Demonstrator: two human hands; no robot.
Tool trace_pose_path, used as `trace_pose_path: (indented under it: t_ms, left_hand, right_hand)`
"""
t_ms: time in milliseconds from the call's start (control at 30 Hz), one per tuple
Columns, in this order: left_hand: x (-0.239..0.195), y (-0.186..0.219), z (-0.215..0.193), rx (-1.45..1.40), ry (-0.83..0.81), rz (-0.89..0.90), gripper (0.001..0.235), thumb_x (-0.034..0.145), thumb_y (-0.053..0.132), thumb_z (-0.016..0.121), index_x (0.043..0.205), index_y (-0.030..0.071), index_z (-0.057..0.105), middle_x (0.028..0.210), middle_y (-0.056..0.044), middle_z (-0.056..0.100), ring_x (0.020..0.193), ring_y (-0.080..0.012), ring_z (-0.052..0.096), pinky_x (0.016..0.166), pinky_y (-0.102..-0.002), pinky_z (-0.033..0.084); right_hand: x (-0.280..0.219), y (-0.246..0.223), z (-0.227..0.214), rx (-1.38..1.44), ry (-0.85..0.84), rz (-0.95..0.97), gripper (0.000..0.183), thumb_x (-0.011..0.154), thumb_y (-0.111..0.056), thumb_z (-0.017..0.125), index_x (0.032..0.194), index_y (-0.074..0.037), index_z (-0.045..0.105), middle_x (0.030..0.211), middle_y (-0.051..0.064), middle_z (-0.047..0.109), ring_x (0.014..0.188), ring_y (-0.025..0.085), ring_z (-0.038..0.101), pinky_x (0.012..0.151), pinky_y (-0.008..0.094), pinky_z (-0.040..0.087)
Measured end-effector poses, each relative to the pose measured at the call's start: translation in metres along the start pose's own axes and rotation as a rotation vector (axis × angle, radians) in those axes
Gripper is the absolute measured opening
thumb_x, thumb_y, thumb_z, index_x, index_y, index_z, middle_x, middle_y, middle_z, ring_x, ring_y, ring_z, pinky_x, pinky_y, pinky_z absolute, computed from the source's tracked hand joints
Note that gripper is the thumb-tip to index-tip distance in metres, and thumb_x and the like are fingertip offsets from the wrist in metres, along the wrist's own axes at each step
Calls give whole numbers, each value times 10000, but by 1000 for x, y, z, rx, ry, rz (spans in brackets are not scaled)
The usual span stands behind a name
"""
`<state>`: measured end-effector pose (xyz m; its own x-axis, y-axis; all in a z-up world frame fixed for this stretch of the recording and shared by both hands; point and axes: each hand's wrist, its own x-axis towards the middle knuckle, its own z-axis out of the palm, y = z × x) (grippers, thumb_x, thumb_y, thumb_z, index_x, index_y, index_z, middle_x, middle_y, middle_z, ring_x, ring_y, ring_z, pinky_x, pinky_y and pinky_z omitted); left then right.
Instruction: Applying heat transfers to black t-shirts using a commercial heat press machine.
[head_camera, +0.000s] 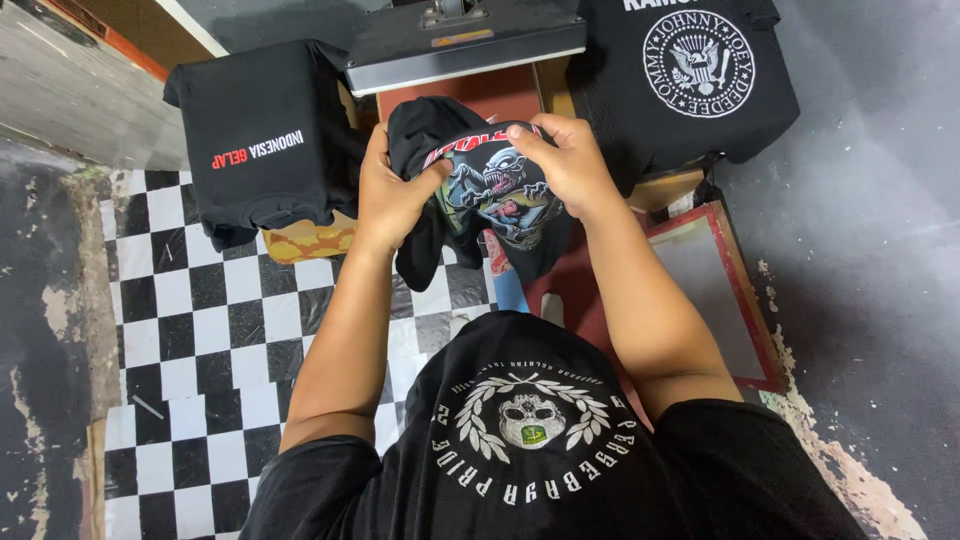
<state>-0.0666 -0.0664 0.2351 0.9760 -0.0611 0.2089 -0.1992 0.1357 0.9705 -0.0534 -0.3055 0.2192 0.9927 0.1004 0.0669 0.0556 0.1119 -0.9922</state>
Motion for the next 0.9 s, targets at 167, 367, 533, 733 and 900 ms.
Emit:
trace_pose_path:
  t_ms: [167,367,533,733,900]
  left_hand:
    - [-1,-2,-4,-31,-9,4,377,932,16,793,1254,-5,596,1142,-56,710,1040,-117,663,955,-269,533]
    - [-1,-7,-9,-87,-34,-33,339,964,43,750,1267,-6,606,1132,-43,707,1027,-102,648,948,-263,520]
    - [3,-23,-13,-87,-63,-30,366,993,44,720,1320,-2,562,1166,-47,682,1061,-103,629,971,-272,509]
    - [4,3,-4,-388,-55,-151,487,991,15,665,1437,47,473,1250,-81,662,1115,-152,647,1011,-327,524]
    - [4,19,-6,-530,-144,-182,651,984,-23,642,1557,125,371,1359,-75,620,1212,-177,621,1070,-366,501]
  right_hand:
    - [-2,-14,4,24,-32,-29,197,975,-194,735,940,-1,714,827,7,714,738,57,641,667,237,528]
    - [-1,-11,5,3,-28,-11,193,967,-180,737,942,11,730,815,26,727,714,68,650,648,247,531]
    - [5,1,3,-9,-2,-4,196,978,-172,748,941,20,728,819,28,713,721,75,634,651,253,517]
    - [2,23,6,-349,228,-378,254,958,-70,814,1139,-15,644,1094,67,688,1003,119,667,909,282,550]
    - [-17,44,13,5,-217,-53,447,881,-19,761,1268,-101,553,1242,12,630,1101,103,628,941,295,541]
